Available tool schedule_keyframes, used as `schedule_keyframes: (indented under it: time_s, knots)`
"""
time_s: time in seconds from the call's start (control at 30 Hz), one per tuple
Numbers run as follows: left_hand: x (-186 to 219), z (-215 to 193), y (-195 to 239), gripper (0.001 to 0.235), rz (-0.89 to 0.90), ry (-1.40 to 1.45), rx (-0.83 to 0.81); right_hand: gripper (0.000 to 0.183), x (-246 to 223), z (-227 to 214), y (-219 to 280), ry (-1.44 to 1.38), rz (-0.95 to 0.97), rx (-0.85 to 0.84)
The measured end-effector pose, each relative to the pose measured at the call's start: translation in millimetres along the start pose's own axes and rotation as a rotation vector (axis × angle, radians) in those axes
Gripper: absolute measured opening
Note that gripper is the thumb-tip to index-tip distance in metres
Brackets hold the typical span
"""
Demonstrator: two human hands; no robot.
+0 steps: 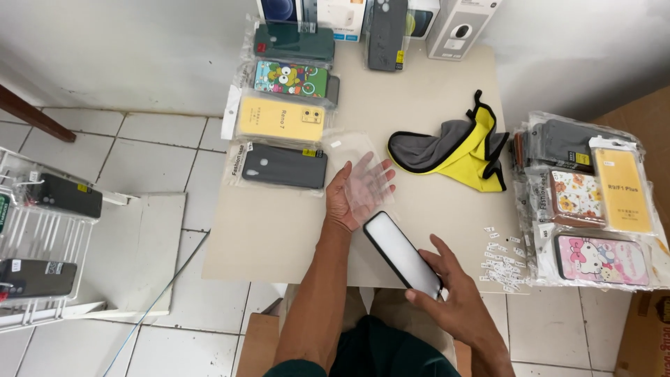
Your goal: The person is unboxing various phone cases, wiping them clean with a yellow cloth, and arranging them on a table in a store setting.
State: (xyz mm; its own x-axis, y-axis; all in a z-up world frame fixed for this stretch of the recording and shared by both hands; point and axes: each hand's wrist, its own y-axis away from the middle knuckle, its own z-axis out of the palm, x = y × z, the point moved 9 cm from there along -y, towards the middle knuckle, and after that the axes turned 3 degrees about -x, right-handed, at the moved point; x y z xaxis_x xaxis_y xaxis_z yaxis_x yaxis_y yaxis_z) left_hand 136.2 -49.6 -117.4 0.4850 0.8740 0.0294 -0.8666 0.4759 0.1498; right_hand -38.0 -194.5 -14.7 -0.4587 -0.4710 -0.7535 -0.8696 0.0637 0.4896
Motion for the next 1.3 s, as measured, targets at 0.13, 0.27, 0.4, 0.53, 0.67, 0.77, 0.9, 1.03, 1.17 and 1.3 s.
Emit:
schedule_keyframes:
  time_s: [0.13, 0.27, 0.4, 0.53, 0.67, 0.77, 0.9, 1.03, 1.17, 1.3]
  knots:
    - [1.0, 5.1, 2.7, 0.07, 0.014, -0.026, 0.004, 0.099, -12.6, 8.9, -7.3, 0.181, 0.106, -0.024]
    - [5.2, 7.0, 5.9, 0.074, 0.034, -0.102, 0.037, 0.099, -17.0, 14.2, -15.9, 0.228, 0.138, -0.002]
    - [0.5, 4.6, 2.8, 0.078, 0.016, -0.067, 0.016, 0.099, -19.0, 21.4, -24.6, 0.209, 0.062, 0.063]
    - [-0.7, 2.2, 2.1, 0.076, 0.01, -0.054, 0.028, 0.095, -23.0, 34.1, -33.9, 0.185, -0.051, 0.147]
    - [-2.8, 5.3, 3.6, 0.068, 0.001, -0.035, 0.037, 0.09, -21.8, 49.5, -53.0, 0.29, -0.1, 0.196]
    - [-4.3, 6.4, 6.8, 0.064, -0.013, -0.058, 0.065, 0.068, -39.9, 57.2, -61.1, 0.394, -0.419, 0.337]
    - [-2.5, 2.0, 5.3, 0.05, -0.001, 0.007, 0.045, 0.06, -45.8, 64.3, -71.7, 0.403, -0.318, 0.306]
    - [-4.1, -2.1, 1.4, 0.051, -0.024, 0.1, -0.025, 0.078, -47.6, 64.9, -56.6, 0.297, -0.447, 0.132]
    - [-2.9, -0.3, 0.1, 0.052, -0.044, 0.124, -0.054, 0.073, -25.6, 66.3, -52.7, 0.337, -0.449, 0.059]
    - [-4.5, 1.8, 0.6, 0.055, -0.086, 0.102, -0.043, 0.052, -28.7, 70.2, -52.1, 0.294, -0.643, 0.181]
